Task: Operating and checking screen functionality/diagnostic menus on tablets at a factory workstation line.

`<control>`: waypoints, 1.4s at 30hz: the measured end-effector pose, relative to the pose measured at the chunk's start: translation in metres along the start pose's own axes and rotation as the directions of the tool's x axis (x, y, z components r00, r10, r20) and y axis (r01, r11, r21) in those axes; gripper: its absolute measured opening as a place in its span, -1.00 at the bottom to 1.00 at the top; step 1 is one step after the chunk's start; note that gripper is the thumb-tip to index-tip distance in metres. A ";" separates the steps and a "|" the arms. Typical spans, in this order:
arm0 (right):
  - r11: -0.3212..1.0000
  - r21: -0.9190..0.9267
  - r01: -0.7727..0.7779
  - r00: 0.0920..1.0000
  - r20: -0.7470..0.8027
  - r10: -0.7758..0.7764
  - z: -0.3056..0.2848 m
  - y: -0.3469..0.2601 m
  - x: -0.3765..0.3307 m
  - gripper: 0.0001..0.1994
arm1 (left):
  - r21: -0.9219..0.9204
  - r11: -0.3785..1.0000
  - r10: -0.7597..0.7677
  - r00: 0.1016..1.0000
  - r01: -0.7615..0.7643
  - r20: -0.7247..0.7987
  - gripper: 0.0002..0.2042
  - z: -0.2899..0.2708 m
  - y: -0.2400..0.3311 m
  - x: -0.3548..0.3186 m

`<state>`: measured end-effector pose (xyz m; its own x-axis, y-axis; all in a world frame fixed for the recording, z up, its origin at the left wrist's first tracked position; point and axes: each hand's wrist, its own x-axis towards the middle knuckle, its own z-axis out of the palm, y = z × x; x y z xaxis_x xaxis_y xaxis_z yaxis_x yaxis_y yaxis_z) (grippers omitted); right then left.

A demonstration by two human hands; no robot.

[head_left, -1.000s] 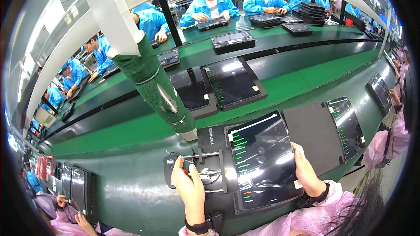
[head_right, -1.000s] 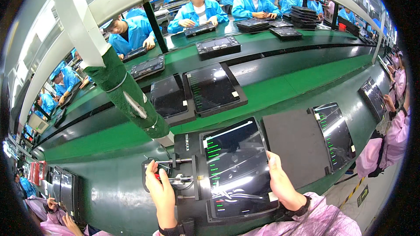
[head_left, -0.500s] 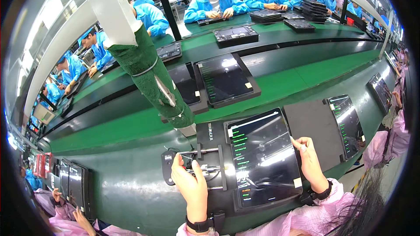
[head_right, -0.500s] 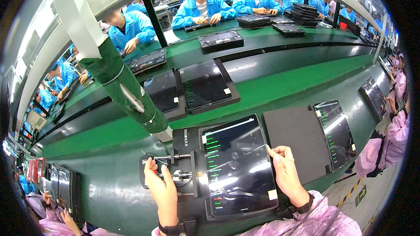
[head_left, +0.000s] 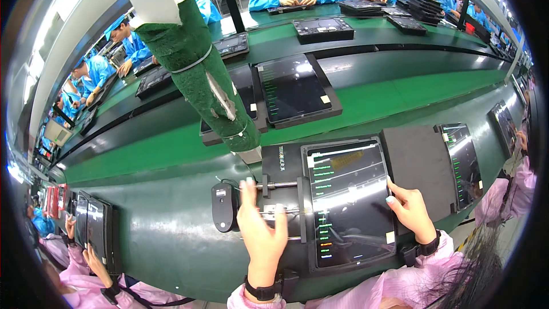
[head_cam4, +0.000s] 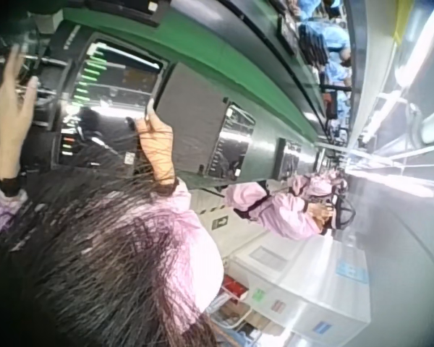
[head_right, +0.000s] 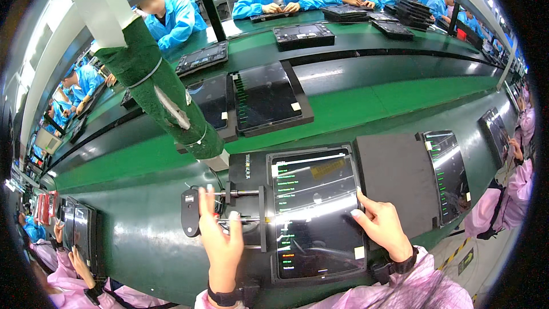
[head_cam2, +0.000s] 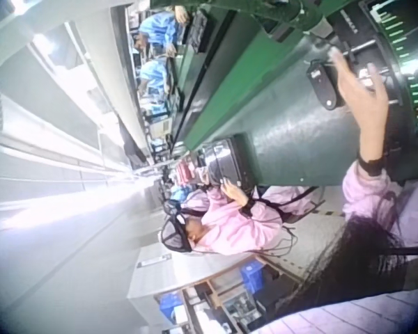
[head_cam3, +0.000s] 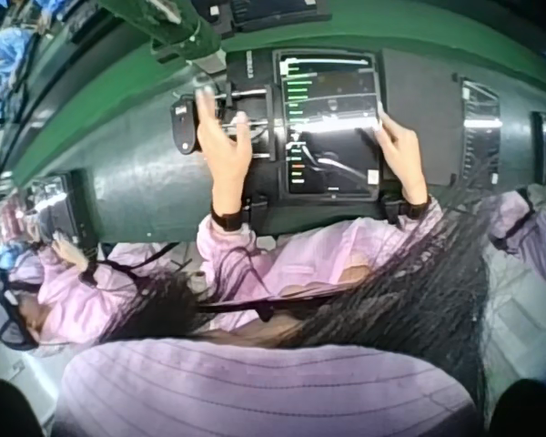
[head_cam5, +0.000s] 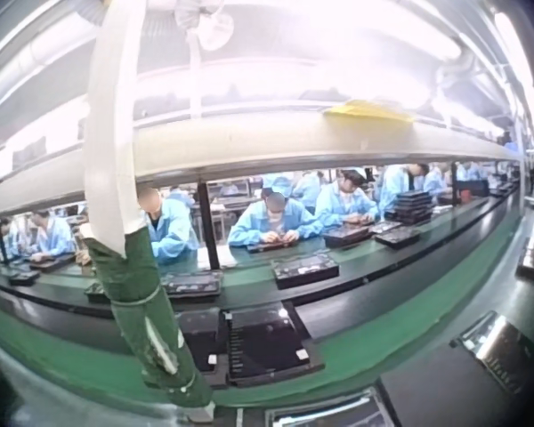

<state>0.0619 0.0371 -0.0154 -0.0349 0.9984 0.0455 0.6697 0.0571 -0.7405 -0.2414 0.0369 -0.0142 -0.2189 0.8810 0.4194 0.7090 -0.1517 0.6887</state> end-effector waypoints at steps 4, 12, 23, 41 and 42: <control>0.998 0.036 -0.056 0.998 -0.018 0.057 0.002 0.007 0.002 -0.62 | 0.208 0.955 0.150 0.947 -0.214 0.285 -0.40 0.009 0.003 -0.001; 0.991 0.123 -0.043 0.998 -0.038 0.048 0.005 0.007 0.002 -0.65 | 0.217 0.954 0.149 0.955 -0.208 0.257 -0.53 0.012 -0.003 -0.003; 0.980 0.199 0.006 0.997 -0.080 0.010 0.009 0.013 0.002 -0.66 | 0.259 0.934 0.185 0.953 -0.246 0.240 -0.63 0.014 -0.006 -0.004; 0.985 0.165 -0.041 0.997 -0.055 0.051 0.005 0.006 0.002 -0.67 | 0.264 0.934 0.177 0.956 -0.239 0.236 -0.64 0.014 -0.005 -0.005; 0.981 0.194 -0.006 0.998 -0.061 0.019 0.005 0.006 0.002 -0.67 | 0.267 0.933 0.180 0.955 -0.242 0.234 -0.64 0.015 -0.005 -0.005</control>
<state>0.0623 0.0399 -0.0233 0.0232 0.9971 0.0728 0.5130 0.0507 -0.8569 -0.2342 0.0399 -0.0284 0.0759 0.9193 0.3862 0.8932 -0.2349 0.3835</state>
